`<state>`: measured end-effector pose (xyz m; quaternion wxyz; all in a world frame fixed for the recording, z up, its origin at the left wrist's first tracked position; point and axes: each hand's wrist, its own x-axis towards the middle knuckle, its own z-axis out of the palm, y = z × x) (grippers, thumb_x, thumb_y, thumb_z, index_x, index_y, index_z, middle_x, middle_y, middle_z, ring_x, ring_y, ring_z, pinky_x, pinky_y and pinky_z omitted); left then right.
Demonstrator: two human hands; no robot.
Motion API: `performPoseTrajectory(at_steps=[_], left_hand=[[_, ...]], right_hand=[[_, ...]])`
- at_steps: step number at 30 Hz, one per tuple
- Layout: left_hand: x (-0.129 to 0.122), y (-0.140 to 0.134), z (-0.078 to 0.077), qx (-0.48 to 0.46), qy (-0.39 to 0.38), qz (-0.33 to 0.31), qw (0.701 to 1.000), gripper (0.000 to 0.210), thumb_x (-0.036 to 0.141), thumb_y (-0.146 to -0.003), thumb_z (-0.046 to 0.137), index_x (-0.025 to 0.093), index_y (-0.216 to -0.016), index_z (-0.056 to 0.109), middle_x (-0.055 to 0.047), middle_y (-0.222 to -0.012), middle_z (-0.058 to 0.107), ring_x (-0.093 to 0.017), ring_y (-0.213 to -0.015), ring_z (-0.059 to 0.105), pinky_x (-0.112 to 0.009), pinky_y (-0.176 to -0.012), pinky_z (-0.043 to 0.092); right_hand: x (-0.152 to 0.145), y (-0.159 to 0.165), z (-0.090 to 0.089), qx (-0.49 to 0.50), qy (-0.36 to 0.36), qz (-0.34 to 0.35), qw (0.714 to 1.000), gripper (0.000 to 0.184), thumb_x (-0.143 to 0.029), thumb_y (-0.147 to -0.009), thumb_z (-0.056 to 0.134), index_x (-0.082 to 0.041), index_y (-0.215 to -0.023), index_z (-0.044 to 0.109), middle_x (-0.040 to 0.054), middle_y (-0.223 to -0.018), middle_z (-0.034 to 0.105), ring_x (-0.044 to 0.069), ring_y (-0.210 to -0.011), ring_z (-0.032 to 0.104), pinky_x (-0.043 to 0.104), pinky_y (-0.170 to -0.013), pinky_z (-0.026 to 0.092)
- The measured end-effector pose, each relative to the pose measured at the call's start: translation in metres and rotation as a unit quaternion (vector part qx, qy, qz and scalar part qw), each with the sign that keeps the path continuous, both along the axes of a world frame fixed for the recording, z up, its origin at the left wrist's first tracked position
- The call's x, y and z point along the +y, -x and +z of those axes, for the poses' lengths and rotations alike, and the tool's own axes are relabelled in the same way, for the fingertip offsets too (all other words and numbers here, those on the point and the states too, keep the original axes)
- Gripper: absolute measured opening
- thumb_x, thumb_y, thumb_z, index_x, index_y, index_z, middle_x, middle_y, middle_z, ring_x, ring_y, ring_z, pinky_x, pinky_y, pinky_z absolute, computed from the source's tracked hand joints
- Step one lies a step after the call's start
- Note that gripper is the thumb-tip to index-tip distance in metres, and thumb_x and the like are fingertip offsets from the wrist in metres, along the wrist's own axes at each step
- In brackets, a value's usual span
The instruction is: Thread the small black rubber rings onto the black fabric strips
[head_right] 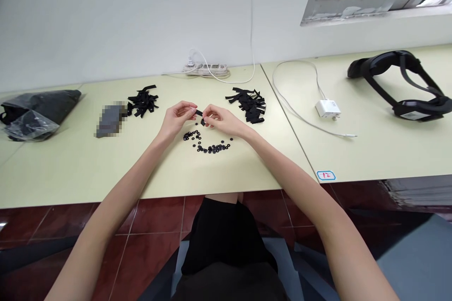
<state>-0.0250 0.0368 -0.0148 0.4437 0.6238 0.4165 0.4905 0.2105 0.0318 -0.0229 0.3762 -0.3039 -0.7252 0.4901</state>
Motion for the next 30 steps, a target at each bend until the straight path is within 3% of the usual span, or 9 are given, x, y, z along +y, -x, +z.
performPoseTrajectory(at_steps=[4,8,11,14,20,25,30], left_hand=[[-0.001,0.0,0.001,0.005,-0.004,0.005,1.0,0.046,0.061,-0.083,0.094,0.021,-0.102,0.08,-0.005,-0.093,0.078,-0.02,-0.085,0.074,-0.038,-0.094,0.062],[0.0,-0.001,0.003,-0.006,-0.009,0.018,1.0,0.044,0.058,-0.084,0.095,0.021,-0.103,0.079,-0.006,-0.097,0.077,-0.02,-0.087,0.074,-0.038,-0.094,0.062],[0.0,-0.001,0.003,-0.016,-0.013,0.024,1.0,0.042,0.055,-0.085,0.095,0.021,-0.104,0.079,-0.005,-0.099,0.076,-0.019,-0.085,0.073,-0.038,-0.093,0.063],[-0.001,-0.001,0.003,-0.016,-0.007,0.019,1.0,0.042,0.055,-0.086,0.094,0.021,-0.106,0.079,-0.005,-0.098,0.077,-0.018,-0.084,0.074,-0.039,-0.093,0.064],[-0.007,-0.004,0.007,-0.01,-0.013,-0.008,1.0,0.038,0.049,-0.081,0.099,0.021,-0.1,0.082,-0.008,-0.103,0.082,-0.025,-0.101,0.08,-0.044,-0.107,0.062],[-0.016,-0.007,0.014,-0.001,-0.02,-0.021,1.0,0.037,0.05,-0.082,0.098,0.021,-0.101,0.087,-0.011,-0.113,0.085,-0.029,-0.112,0.08,-0.047,-0.112,0.06],[-0.018,-0.008,0.018,0.012,-0.02,0.0,1.0,0.042,0.06,-0.084,0.094,0.019,-0.093,0.088,-0.011,-0.109,0.086,-0.029,-0.109,0.08,-0.044,-0.108,0.061]], right_hand=[[-0.003,0.003,0.001,-0.009,0.007,-0.014,1.0,0.028,-0.052,-0.105,0.07,-0.025,-0.099,0.076,0.0064,-0.11,0.084,0.024,-0.102,0.077,0.044,-0.1,0.064],[0.0,0.004,0.0,0.035,0.005,-0.06,0.998,0.035,-0.058,-0.098,0.08,-0.026,-0.093,0.069,0.0057,-0.099,0.084,0.023,-0.093,0.078,0.044,-0.096,0.065],[0.003,0.002,-0.001,0.07,0.018,-0.078,0.994,0.043,-0.064,-0.093,0.084,-0.027,-0.102,0.064,0.0027,-0.092,0.083,0.023,-0.091,0.08,0.045,-0.096,0.065],[0.003,0.001,0.0,0.061,0.032,-0.073,0.995,0.047,-0.067,-0.093,0.084,-0.027,-0.112,0.068,0.0026,-0.093,0.083,0.023,-0.093,0.08,0.044,-0.097,0.065],[-0.002,0.002,0.006,0.076,0.127,-0.035,0.988,0.042,-0.067,-0.101,0.074,-0.026,-0.106,0.07,0.008,-0.108,0.087,0.023,-0.098,0.081,0.045,-0.099,0.066],[-0.002,-0.002,0.01,0.083,0.102,-0.054,0.99,0.03,-0.054,-0.095,0.083,-0.028,-0.107,0.074,0.005,-0.106,0.084,0.025,-0.111,0.077,0.048,-0.109,0.062],[-0.001,-0.005,0.009,0.056,0.084,-0.075,0.992,0.032,-0.053,-0.094,0.082,-0.029,-0.114,0.076,0.0023,-0.104,0.081,0.026,-0.114,0.074,0.046,-0.11,0.055]])
